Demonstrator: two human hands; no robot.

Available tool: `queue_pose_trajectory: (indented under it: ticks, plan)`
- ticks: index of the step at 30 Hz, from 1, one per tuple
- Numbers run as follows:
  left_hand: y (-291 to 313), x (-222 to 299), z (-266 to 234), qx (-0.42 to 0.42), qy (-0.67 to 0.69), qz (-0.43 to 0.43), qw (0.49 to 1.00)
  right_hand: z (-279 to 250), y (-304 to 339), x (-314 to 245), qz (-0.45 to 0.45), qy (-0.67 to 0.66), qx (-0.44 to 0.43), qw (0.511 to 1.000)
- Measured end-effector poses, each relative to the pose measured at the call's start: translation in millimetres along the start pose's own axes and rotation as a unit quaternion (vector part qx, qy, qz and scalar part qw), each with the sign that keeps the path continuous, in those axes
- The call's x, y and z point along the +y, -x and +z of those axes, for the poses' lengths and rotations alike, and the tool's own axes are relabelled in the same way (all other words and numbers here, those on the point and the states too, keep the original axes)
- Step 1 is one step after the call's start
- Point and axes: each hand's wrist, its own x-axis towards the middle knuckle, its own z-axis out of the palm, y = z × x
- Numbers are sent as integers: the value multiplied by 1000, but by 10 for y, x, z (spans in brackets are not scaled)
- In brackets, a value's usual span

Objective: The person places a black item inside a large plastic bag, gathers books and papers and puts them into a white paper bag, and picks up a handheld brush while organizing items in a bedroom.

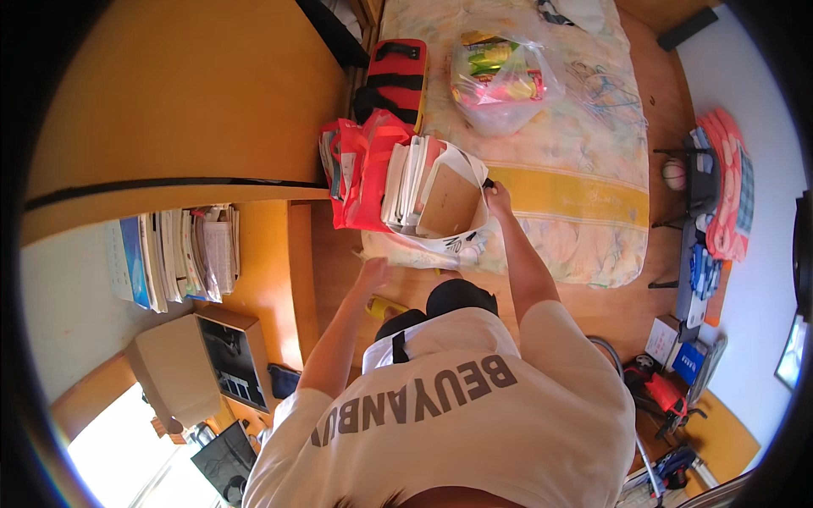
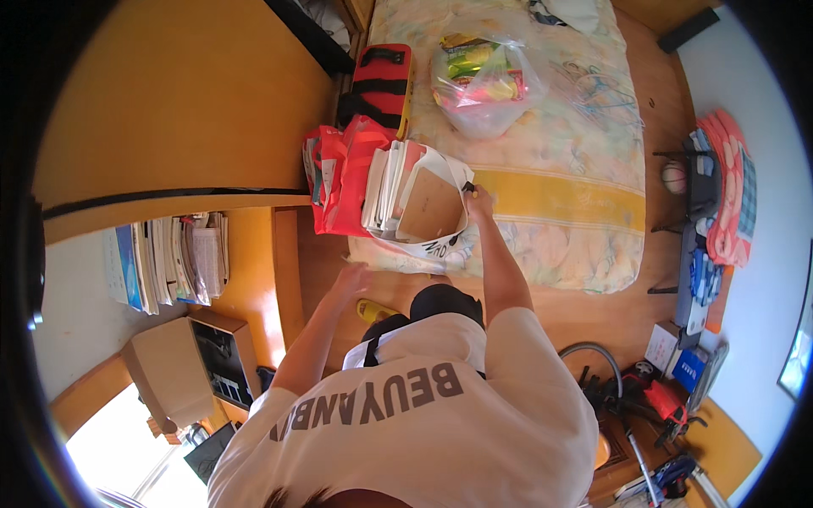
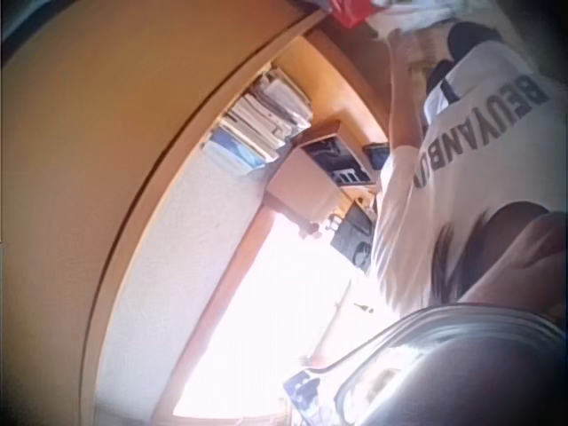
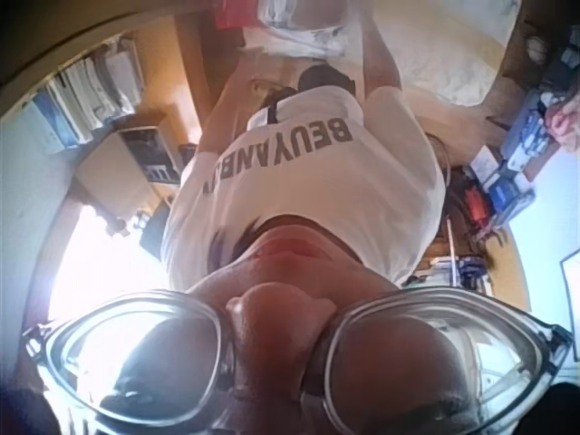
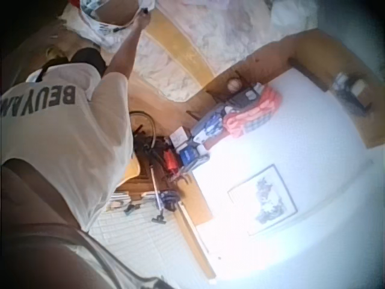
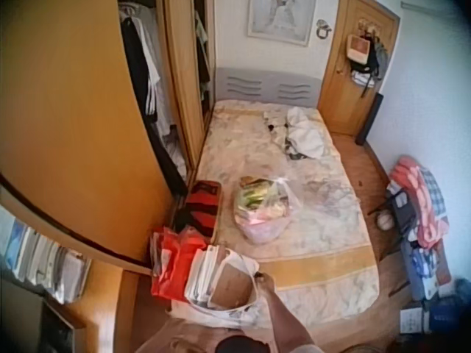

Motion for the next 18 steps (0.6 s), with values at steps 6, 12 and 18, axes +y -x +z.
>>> queue_pose_trajectory:
  ticks: [6,12,18]
  plan:
    - [-601,473,388,74,150,-10,986,-775,250,-1046,258,-521,-266,769]
    - [-698,624,665,110,130,-33,985,-1284,761,-1633,219,-557,-390,699]
    - [-833,346,654,150,61,29,986,323,719,-1286,-153,-95,-189,965]
